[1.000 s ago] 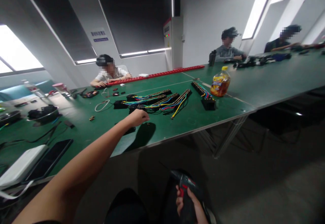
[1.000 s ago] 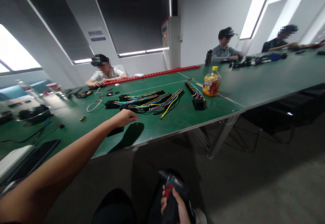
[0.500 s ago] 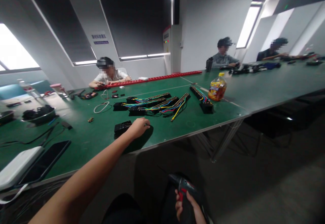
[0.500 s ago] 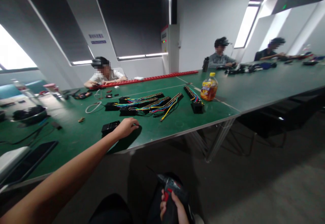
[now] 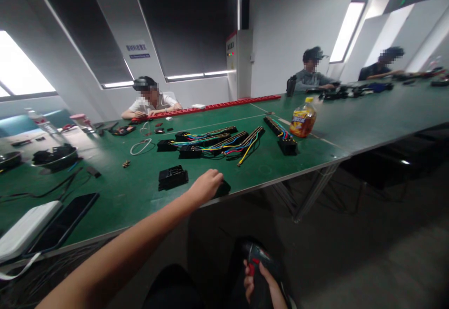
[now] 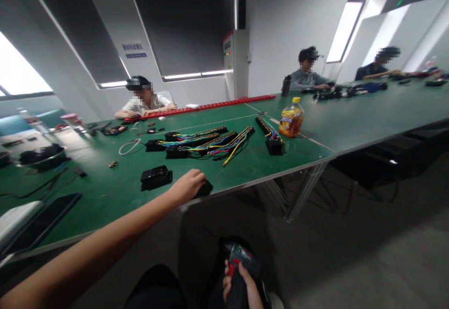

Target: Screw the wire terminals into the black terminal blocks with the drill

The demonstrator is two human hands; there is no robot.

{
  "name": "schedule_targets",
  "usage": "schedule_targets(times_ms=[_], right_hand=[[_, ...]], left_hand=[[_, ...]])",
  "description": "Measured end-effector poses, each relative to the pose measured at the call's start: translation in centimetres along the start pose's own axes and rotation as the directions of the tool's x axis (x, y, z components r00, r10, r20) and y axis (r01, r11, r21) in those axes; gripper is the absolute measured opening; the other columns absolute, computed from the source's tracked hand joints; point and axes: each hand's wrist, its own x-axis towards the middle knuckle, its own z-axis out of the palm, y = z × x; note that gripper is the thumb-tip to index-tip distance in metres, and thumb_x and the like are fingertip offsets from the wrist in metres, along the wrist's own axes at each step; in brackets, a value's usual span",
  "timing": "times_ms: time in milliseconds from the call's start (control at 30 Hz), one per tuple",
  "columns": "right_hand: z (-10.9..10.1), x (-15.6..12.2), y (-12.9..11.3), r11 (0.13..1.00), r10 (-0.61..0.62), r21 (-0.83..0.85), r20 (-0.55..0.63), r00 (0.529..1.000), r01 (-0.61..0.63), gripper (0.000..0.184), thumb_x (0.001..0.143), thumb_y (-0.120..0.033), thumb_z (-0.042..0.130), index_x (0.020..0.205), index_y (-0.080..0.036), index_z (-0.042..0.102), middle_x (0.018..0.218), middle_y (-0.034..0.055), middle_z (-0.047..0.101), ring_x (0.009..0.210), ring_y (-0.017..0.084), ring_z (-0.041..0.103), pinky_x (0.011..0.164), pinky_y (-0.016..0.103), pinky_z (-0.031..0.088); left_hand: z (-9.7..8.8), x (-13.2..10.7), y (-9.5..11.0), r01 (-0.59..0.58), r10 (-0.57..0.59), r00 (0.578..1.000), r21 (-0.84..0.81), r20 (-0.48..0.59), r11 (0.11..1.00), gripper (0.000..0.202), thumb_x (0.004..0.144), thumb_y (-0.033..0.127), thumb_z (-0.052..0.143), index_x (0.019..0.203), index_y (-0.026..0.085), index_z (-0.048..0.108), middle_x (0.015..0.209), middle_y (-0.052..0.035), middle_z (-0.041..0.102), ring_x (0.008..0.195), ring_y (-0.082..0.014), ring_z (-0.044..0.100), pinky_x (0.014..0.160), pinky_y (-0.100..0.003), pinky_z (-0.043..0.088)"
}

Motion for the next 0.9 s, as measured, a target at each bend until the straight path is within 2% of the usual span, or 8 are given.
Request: schedule_targets(times_ms=[100,167,233,333,400,500,600,900], right_hand=[[0.2,-0.1,0.0,1.0,-0.007,0.016,-0.036,0.999,0.007,0.045,0.056,-0.024,0.095,0.088,-0.008,0.067,0.079,0.0044,0.071,0.064,0.009,0.061,0.058,0.019,0.05],[0.2,-0.1,0.1,1.0,-0.006,0.019,-0.047,0.999,0.007,0.043,0.055,-0.024,0.095,0.084,-0.009,0.067,0.077,0.0032,0.07,0.064,0.009,0.061,0.058,0.019,0.05],[0.2,-0.2,0.1,1.0,-0.001,0.015,-0.042,0.999,0.001,0.043,0.056,-0.025,0.095,0.085,-0.01,0.067,0.078,0.0027,0.07,0.063,0.008,0.06,0.058,0.019,0.05],[0.2,-0.2,0.1,1.0,0.009,0.006,-0.022,1.0,-0.009,0.048,0.057,-0.024,0.094,0.094,-0.009,0.068,0.08,0.0032,0.07,0.064,0.008,0.06,0.058,0.019,0.05],[0.1,-0.1,0.0,1.0,0.016,0.005,0.0,1.0,-0.016,0.055,0.056,-0.023,0.095,0.102,-0.009,0.067,0.081,0.0033,0.07,0.064,0.009,0.06,0.058,0.019,0.049],[-0.2,0.2,-0.4,0.999,0.037,0.009,0.03,0.999,-0.037,0.056,0.057,-0.023,0.094,0.104,-0.008,0.067,0.081,0.0036,0.071,0.064,0.008,0.061,0.06,0.019,0.049],[-0.5,0.4,-0.7,0.998,0.056,-0.012,0.04,0.998,-0.056,0.055,0.057,-0.024,0.095,0.102,-0.008,0.068,0.081,0.0034,0.071,0.064,0.008,0.061,0.06,0.018,0.048],[-0.5,0.3,-0.9,0.998,0.048,-0.03,0.006,0.999,-0.047,0.052,0.052,-0.023,0.097,0.096,-0.012,0.072,0.078,0.0026,0.073,0.061,0.008,0.062,0.056,0.018,0.049]], left_hand=[[-0.7,-0.9,3.5,-0.369,0.377,0.923,-0.097,0.08,0.924,0.021,0.095,0.019,0.043,0.107,0.02,0.06,0.097,-0.0095,0.064,0.089,-0.0216,0.056,0.08,-0.031,0.046],[-0.9,-0.9,4.6,-0.399,0.408,0.912,-0.147,0.032,0.905,0.024,0.096,0.018,0.041,0.112,0.02,0.058,0.098,-0.0092,0.065,0.089,-0.0208,0.057,0.081,-0.031,0.047],[-0.7,-0.3,4.4,-0.312,0.307,0.95,-0.221,-0.057,0.924,0.024,0.097,0.021,0.041,0.112,0.02,0.059,0.097,-0.0084,0.067,0.09,-0.0194,0.059,0.081,-0.029,0.047],[0.0,1.3,2.3,-0.067,0.004,0.984,-0.351,-0.179,0.934,0.018,0.096,0.026,0.048,0.103,0.02,0.064,0.093,-0.0064,0.069,0.087,-0.0174,0.062,0.08,-0.028,0.049],[0.3,2.7,0.5,0.145,-0.252,0.943,-0.413,-0.219,0.899,0.015,0.093,0.026,0.054,0.098,0.019,0.067,0.089,-0.0056,0.071,0.081,-0.0173,0.064,0.077,-0.029,0.05],[0.7,4.8,-1.9,0.438,-0.547,0.825,-0.449,-0.144,0.778,0.021,0.089,0.023,0.06,0.106,0.015,0.069,0.092,-0.0082,0.073,0.084,-0.0204,0.067,0.082,-0.032,0.051],[1.2,6.7,-3.1,0.546,-0.626,0.778,-0.437,-0.053,0.715,0.034,0.088,0.018,0.061,0.121,0.013,0.067,0.098,-0.0095,0.075,0.093,-0.0219,0.069,0.09,-0.032,0.051],[3.3,8.7,-3.2,0.51,-0.619,0.782,-0.499,-0.071,0.701,0.036,0.088,0.019,0.062,0.124,0.016,0.067,0.104,-0.0086,0.075,0.097,-0.0199,0.07,0.093,-0.028,0.05]])
